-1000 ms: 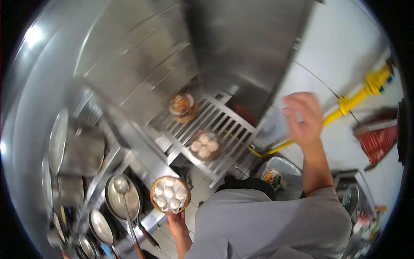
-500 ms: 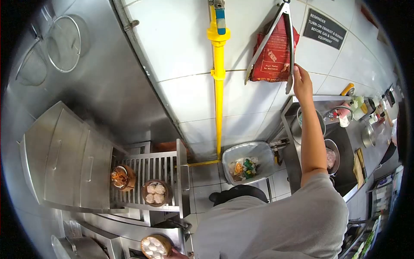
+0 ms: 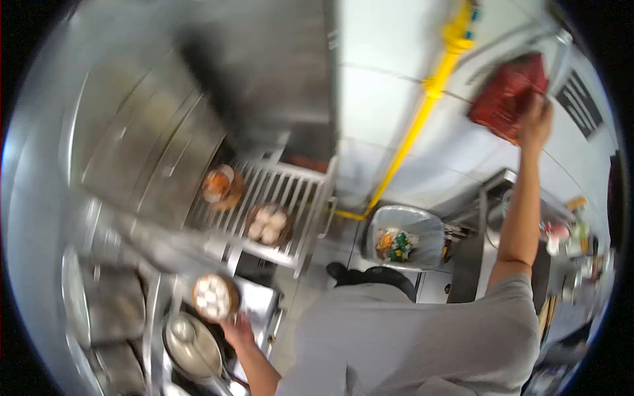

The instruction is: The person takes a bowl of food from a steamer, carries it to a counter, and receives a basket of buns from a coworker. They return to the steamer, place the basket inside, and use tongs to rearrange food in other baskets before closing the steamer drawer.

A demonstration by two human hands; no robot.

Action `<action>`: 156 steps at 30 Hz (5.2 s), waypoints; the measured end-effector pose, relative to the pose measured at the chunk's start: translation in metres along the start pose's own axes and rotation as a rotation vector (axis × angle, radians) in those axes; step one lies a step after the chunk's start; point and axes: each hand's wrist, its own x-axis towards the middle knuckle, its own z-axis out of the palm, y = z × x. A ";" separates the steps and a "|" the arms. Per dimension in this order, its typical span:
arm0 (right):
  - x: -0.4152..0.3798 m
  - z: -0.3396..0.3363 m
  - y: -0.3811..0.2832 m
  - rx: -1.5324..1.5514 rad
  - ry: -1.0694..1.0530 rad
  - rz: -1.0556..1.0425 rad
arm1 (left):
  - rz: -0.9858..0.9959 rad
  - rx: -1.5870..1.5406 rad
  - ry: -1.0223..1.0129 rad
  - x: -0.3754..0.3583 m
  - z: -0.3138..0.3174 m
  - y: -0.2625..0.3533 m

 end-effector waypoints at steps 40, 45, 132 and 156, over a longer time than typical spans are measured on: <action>-0.348 0.030 -0.181 0.790 -1.293 -0.218 | 0.860 0.254 -0.667 -0.090 0.297 -0.006; -0.335 0.061 -0.211 0.875 -1.371 -0.376 | 0.824 0.129 -0.578 -0.115 0.306 0.015; -0.374 0.075 -0.134 0.460 -0.807 -0.218 | 0.978 0.157 -0.572 -0.118 0.305 0.004; -0.414 0.065 -0.006 0.139 -1.440 -0.072 | 1.073 0.538 -0.297 0.012 0.415 0.023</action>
